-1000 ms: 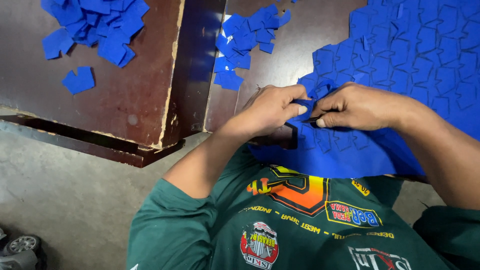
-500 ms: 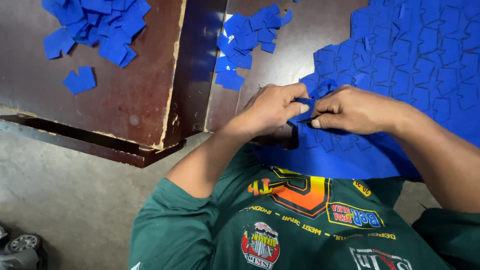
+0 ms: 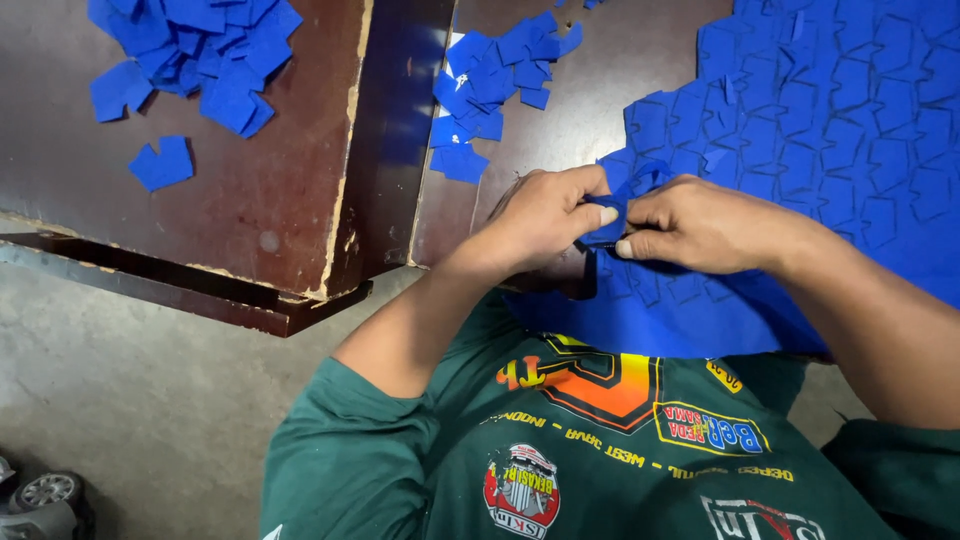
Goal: Cutting small blue fabric pieces from a larger sheet using hand snips
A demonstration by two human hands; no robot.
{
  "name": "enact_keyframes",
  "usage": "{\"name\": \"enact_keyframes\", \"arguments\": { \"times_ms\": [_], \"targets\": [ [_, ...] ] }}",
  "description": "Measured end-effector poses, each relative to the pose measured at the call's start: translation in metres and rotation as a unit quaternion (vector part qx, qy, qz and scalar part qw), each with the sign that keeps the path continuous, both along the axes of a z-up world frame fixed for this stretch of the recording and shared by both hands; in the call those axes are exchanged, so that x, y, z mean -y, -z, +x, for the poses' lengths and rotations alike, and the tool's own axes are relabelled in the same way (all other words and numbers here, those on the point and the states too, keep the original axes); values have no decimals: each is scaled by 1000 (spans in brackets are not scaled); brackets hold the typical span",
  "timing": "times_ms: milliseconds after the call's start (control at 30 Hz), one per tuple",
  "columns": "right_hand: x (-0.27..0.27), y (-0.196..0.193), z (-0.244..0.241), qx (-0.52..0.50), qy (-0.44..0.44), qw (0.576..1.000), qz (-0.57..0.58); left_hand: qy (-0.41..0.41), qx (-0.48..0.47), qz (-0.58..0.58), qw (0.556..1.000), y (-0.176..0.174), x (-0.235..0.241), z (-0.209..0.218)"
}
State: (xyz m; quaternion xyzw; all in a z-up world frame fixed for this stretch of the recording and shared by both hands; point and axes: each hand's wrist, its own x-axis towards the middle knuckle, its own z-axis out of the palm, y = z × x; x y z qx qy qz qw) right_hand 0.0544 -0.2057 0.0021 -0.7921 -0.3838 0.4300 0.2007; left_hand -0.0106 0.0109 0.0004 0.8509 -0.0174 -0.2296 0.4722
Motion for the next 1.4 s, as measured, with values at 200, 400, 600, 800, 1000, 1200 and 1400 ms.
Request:
{"name": "enact_keyframes", "arguments": {
  "times_ms": [200,400,600,800,1000,1200,1400],
  "targets": [
    [-5,-7,-6,-43,80,995,51,-18,22,-52,998,7,-3,1],
    [-7,-15,-9,-18,77,995,64,-83,3,-100,992,17,-1,1],
    [-7,-14,-9,6,72,992,104,-134,19,-83,987,20,7,12],
    [-8,-22,-11,-3,85,989,123,-196,39,-80,977,2,25,38],
    [4,-3,-14,22,108,969,222,-256,-6,-379,890,26,61,61],
    [12,3,-28,50,146,926,345,-246,-22,-524,815,55,115,118],
    [100,53,62,82,428,816,380,-107,114,-176,972,87,79,119]
  ]
}}
